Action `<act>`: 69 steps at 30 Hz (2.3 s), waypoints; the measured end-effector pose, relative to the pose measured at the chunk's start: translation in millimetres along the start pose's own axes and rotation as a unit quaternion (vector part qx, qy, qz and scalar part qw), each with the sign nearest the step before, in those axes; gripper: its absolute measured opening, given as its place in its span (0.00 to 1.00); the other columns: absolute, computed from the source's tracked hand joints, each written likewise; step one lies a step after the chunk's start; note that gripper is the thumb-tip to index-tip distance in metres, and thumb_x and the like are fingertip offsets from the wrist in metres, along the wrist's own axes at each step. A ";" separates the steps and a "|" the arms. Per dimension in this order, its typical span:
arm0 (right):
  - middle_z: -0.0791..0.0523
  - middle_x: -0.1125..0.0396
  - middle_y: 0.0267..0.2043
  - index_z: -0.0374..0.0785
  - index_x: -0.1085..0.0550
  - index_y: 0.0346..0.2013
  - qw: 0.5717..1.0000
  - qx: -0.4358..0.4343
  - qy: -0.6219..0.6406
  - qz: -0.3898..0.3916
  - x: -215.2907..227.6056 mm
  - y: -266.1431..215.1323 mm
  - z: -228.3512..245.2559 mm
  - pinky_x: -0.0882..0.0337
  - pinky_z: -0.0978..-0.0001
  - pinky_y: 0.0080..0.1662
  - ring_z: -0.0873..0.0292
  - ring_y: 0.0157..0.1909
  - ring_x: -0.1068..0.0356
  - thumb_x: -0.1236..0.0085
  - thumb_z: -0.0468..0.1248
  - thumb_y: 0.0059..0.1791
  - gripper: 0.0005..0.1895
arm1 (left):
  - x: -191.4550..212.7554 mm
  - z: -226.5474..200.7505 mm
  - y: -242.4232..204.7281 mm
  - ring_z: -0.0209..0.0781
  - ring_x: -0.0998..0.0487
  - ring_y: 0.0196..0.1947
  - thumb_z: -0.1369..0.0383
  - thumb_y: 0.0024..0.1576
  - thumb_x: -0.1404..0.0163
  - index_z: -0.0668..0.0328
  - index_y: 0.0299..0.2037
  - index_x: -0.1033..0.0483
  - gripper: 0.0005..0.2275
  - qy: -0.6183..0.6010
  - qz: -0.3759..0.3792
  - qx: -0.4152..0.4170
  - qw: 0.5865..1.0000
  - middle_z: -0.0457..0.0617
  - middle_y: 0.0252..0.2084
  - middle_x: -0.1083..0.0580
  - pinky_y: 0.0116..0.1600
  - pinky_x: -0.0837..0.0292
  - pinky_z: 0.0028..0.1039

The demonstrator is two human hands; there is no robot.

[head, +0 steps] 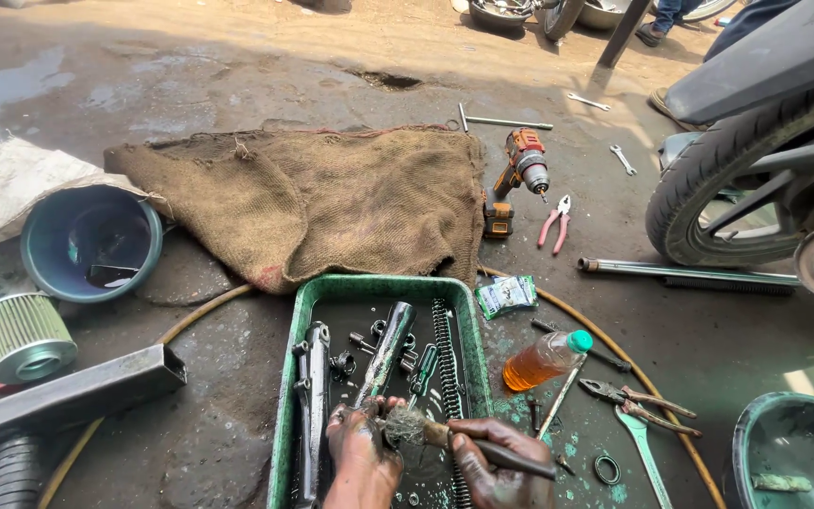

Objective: Cleaning and repairing internal components of a motorcycle front fork assembly using brushes and tools.

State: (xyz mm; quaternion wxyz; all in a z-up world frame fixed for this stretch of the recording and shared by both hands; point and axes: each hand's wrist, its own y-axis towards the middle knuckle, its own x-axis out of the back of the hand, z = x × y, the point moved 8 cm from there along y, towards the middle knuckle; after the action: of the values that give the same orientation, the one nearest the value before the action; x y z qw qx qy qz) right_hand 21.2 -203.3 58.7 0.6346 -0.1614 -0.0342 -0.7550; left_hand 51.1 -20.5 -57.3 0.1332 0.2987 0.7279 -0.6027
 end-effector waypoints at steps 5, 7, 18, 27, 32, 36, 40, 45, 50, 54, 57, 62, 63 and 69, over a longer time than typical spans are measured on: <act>0.52 0.20 0.25 0.36 0.16 0.39 0.994 -0.029 -0.109 -0.008 -2.8 0.8 -5.2 0.28 0.68 0.31 0.60 0.26 0.25 0.36 0.34 0.45 0.10 | 23.0 -7.3 7.0 0.47 0.23 0.30 0.79 0.65 0.67 0.64 0.60 0.49 0.14 0.085 -0.065 -0.059 0.993 0.64 0.42 0.31 0.37 0.20 0.34; 0.53 0.20 0.27 0.37 0.16 0.39 0.992 -0.015 -0.122 -0.015 -1.3 -0.2 0.0 0.26 0.69 0.33 0.61 0.29 0.22 0.36 0.34 0.44 0.10 | 17.3 -14.9 -4.4 0.48 0.21 0.32 0.82 0.62 0.66 0.63 0.60 0.48 0.16 0.125 -0.066 -0.094 0.986 0.63 0.44 0.32 0.38 0.18 0.34; 0.51 0.25 0.50 0.39 0.21 0.51 0.951 0.175 -0.226 0.116 -27.4 -4.6 -62.3 0.21 0.64 0.50 0.53 0.49 0.22 0.36 0.28 0.35 0.28 | -4.6 -39.9 -41.2 0.46 0.19 0.29 0.73 0.60 0.52 0.54 0.58 0.44 0.18 0.243 -0.100 -0.135 0.955 0.60 0.41 0.25 0.28 0.25 0.30; 0.55 0.30 0.52 0.44 0.25 0.54 0.973 0.101 -0.171 0.115 -52.7 -24.8 45.8 0.23 0.69 0.51 0.58 0.49 0.22 0.36 0.28 0.42 0.26 | 10.3 -20.1 -18.1 0.38 0.32 0.19 0.68 0.57 0.41 0.62 0.48 0.35 0.15 0.273 -0.105 -0.097 0.951 0.54 0.27 0.27 0.22 0.40 0.25; 0.50 0.32 0.52 0.41 0.26 0.54 0.941 0.241 -0.189 0.141 -67.8 -40.6 60.9 0.26 0.60 0.55 0.47 0.57 0.28 0.34 0.26 0.39 0.28 | 5.7 -42.9 -29.5 0.38 0.29 0.19 0.71 0.58 0.43 0.63 0.47 0.35 0.13 0.271 -0.132 -0.117 0.946 0.50 0.26 0.28 0.24 0.33 0.27; 0.48 0.34 0.57 0.41 0.27 0.56 0.938 0.244 -0.178 0.166 -76.1 -46.5 67.0 0.27 0.60 0.57 0.46 0.60 0.30 0.34 0.26 0.39 0.31 | 12.8 -34.7 -12.0 0.43 0.30 0.19 0.72 0.57 0.44 0.62 0.46 0.38 0.14 0.251 -0.109 -0.113 0.955 0.53 0.26 0.30 0.24 0.35 0.32; 0.46 0.35 0.63 0.40 0.30 0.60 0.932 0.230 -0.183 0.211 -76.6 -41.4 69.7 0.29 0.58 0.59 0.43 0.63 0.32 0.42 0.21 0.38 0.35 | 5.6 -29.6 -19.6 0.42 0.27 0.23 0.70 0.57 0.44 0.62 0.46 0.39 0.15 0.229 -0.060 -0.139 0.962 0.54 0.30 0.29 0.27 0.28 0.30; 0.48 0.31 0.62 0.40 0.31 0.63 0.932 0.213 -0.173 0.238 -72.3 -32.0 77.9 0.28 0.60 0.63 0.49 0.62 0.28 0.53 0.17 0.38 0.39 | -3.1 -24.3 -38.6 0.41 0.25 0.28 0.65 0.58 0.45 0.61 0.46 0.38 0.14 0.274 -0.040 -0.122 0.953 0.52 0.34 0.29 0.29 0.24 0.31; 0.52 0.22 0.51 0.44 0.30 0.65 0.968 0.059 -0.148 0.196 -63.4 -25.6 65.0 0.23 0.66 0.55 0.55 0.54 0.20 0.46 0.23 0.44 0.34 | -14.4 -23.9 -44.4 0.38 0.24 0.28 0.66 0.58 0.45 0.57 0.46 0.38 0.14 0.329 -0.036 -0.120 0.936 0.49 0.33 0.30 0.29 0.25 0.29; 0.52 0.22 0.50 0.43 0.27 0.60 0.981 0.055 -0.145 0.120 -54.1 -26.1 42.5 0.22 0.66 0.52 0.56 0.52 0.19 0.42 0.27 0.45 0.27 | -4.9 -33.8 -30.4 0.41 0.27 0.21 0.67 0.58 0.45 0.59 0.46 0.40 0.15 0.299 -0.051 -0.164 0.939 0.53 0.29 0.28 0.23 0.34 0.30; 0.52 0.25 0.54 0.42 0.28 0.59 0.982 0.087 -0.147 0.086 -50.6 -29.2 59.0 0.23 0.66 0.53 0.55 0.54 0.21 0.40 0.28 0.44 0.27 | -3.8 -37.1 -34.2 0.40 0.28 0.19 0.65 0.59 0.44 0.59 0.46 0.41 0.16 0.291 -0.051 -0.167 0.941 0.52 0.27 0.29 0.22 0.33 0.28; 0.50 0.38 0.67 0.40 0.33 0.64 0.938 0.237 -0.192 0.162 -68.3 -43.2 89.7 0.27 0.57 0.58 0.48 0.66 0.34 0.41 0.25 0.39 0.37 | -5.1 -21.9 -36.3 0.39 0.22 0.26 0.65 0.56 0.42 0.57 0.48 0.39 0.18 0.314 -0.067 -0.134 0.937 0.50 0.34 0.27 0.28 0.23 0.30; 0.50 0.38 0.67 0.40 0.33 0.64 0.939 0.235 -0.190 0.165 -69.0 -42.3 90.8 0.27 0.57 0.58 0.48 0.66 0.34 0.41 0.25 0.39 0.37 | 1.4 -19.4 -28.5 0.39 0.22 0.26 0.65 0.56 0.42 0.57 0.48 0.39 0.18 0.315 -0.071 -0.135 0.937 0.50 0.34 0.27 0.28 0.23 0.30; 0.52 0.47 0.75 0.48 0.40 0.70 0.928 0.178 -0.229 0.233 -74.2 -28.2 80.6 0.34 0.54 0.64 0.46 0.72 0.42 0.42 0.24 0.36 0.48 | -8.3 -19.4 -44.6 0.35 0.21 0.31 0.63 0.58 0.44 0.53 0.50 0.40 0.17 0.407 -0.003 -0.121 0.905 0.49 0.39 0.30 0.29 0.18 0.25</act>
State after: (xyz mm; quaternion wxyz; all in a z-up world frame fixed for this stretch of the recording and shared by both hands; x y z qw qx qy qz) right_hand 20.6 -106.9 117.8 0.7858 -0.2179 -0.2735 -0.5102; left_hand 34.3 -8.5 -12.5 -0.1412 0.4975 0.7872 -0.3360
